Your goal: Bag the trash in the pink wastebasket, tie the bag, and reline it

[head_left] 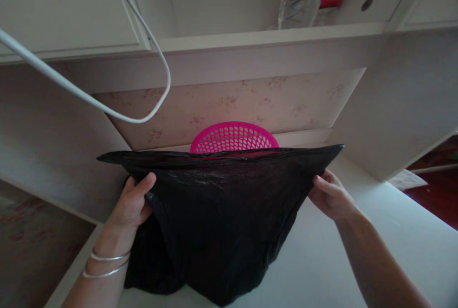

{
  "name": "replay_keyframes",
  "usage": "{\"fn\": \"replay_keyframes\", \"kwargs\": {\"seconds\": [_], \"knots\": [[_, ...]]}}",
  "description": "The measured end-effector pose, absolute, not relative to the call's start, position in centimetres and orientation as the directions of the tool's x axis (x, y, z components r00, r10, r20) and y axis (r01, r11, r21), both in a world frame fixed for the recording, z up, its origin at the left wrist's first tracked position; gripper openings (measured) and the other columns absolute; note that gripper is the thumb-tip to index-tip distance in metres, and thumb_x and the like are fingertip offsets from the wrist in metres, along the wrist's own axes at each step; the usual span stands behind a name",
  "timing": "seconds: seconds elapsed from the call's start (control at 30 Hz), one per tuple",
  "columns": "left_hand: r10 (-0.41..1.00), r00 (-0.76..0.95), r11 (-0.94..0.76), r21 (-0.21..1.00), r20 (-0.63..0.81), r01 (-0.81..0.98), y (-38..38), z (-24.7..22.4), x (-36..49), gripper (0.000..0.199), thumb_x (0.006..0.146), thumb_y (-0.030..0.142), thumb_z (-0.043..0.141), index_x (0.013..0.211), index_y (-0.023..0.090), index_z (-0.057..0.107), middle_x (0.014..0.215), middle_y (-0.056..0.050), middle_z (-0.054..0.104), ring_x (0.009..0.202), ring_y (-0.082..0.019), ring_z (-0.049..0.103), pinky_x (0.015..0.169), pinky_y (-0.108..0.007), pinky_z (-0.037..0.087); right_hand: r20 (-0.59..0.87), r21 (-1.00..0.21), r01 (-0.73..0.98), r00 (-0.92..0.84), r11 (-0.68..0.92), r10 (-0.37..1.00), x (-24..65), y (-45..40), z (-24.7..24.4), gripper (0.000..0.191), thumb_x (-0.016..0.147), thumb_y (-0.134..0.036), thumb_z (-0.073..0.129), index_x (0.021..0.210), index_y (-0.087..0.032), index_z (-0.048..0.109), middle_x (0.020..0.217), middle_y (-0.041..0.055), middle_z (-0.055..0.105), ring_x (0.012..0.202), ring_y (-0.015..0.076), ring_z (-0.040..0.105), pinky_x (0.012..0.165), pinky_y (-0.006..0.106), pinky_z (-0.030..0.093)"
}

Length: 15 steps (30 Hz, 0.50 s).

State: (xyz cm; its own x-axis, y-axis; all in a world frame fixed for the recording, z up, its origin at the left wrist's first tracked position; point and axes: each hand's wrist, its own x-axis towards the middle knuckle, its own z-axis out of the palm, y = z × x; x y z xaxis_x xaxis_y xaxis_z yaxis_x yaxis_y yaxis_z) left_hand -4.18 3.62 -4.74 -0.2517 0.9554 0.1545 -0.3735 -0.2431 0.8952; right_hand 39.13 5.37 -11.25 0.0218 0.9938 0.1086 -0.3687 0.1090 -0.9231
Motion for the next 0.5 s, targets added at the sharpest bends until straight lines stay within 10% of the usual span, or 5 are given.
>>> {"fn": "replay_keyframes", "kwargs": {"seconds": [0.23,0.37,0.5], "knots": [[0.953,-0.160,-0.301,0.740,0.258,-0.601,3.0,-3.1,-1.6,0.024,0.085,0.047,0.077,0.094,0.025,0.078,0.117,-0.003,0.081,0.105,-0.030,0.077,0.100,-0.050,0.062,0.200,-0.876,-0.468,-0.134,0.116,0.971,37.4,4.7,-8.3,0.058,0.070,-0.055,0.083,0.123,-0.031,0.074,0.129,0.0073,0.076,0.121,0.0369,0.070,0.100,0.053,0.058],[0.959,-0.129,-0.263,0.623,0.252,-0.737,1.8,-3.2,0.9,0.016,0.092,0.039,0.068,0.083,0.026,0.070,0.078,0.004,0.079,0.093,-0.024,0.080,0.098,-0.048,0.063,0.301,-0.801,-0.594,-0.287,0.077,0.909,34.5,3.5,-7.4,0.072,0.071,-0.069,0.072,0.134,-0.035,0.068,0.154,0.0041,0.059,0.142,0.0365,0.055,0.111,0.055,0.050],[0.973,0.174,0.007,0.729,0.154,-0.684,1.2,-3.7,2.8,0.018,0.098,0.030,0.063,0.082,0.023,0.063,0.043,0.010,0.049,0.045,-0.010,0.063,0.080,-0.035,0.067,0.319,-0.806,-0.590,-0.511,-0.055,0.798,31.4,2.7,-7.5,0.053,0.085,-0.075,0.058,0.083,-0.025,0.073,0.081,0.0074,0.079,0.090,0.0294,0.079,0.105,0.053,0.054]]}}
